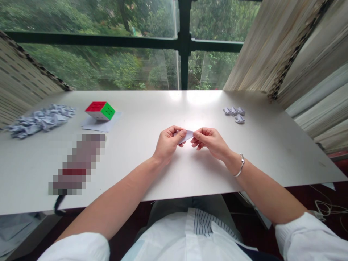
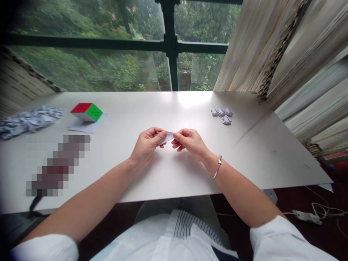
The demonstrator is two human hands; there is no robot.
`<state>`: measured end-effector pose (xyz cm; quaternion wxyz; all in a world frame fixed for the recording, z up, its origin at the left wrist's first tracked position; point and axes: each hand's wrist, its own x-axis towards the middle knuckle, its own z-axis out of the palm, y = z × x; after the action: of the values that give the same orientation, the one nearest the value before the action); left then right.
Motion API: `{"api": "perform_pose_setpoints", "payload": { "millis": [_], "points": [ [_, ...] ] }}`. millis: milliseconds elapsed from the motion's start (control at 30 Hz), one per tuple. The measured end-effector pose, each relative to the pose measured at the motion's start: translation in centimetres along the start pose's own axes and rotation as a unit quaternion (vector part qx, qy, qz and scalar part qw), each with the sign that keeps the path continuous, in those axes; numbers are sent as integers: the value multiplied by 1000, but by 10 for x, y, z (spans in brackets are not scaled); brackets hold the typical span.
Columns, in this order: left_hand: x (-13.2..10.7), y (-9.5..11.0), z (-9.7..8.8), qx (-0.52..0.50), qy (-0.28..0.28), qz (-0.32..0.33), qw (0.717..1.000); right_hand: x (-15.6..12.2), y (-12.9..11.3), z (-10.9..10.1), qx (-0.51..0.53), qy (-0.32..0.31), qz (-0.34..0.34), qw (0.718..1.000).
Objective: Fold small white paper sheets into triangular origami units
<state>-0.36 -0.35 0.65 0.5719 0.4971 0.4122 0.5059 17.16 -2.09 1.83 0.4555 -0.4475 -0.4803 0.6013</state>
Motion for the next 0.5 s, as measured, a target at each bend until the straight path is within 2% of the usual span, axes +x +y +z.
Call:
{"api": "perform_pose_setpoints", "payload": {
  "millis": [100,267,500],
  "points": [
    [-2,2,2,-11,-2,-19,1000,2,3,1,18,27,-8,999],
    [-5,10,4,5,-40,-74,996,5,6,0,37,74,-41,996],
    [-5,14,1,-26,-27,-103,994,2,7,4,0,28,-72,997]
  ]
}}
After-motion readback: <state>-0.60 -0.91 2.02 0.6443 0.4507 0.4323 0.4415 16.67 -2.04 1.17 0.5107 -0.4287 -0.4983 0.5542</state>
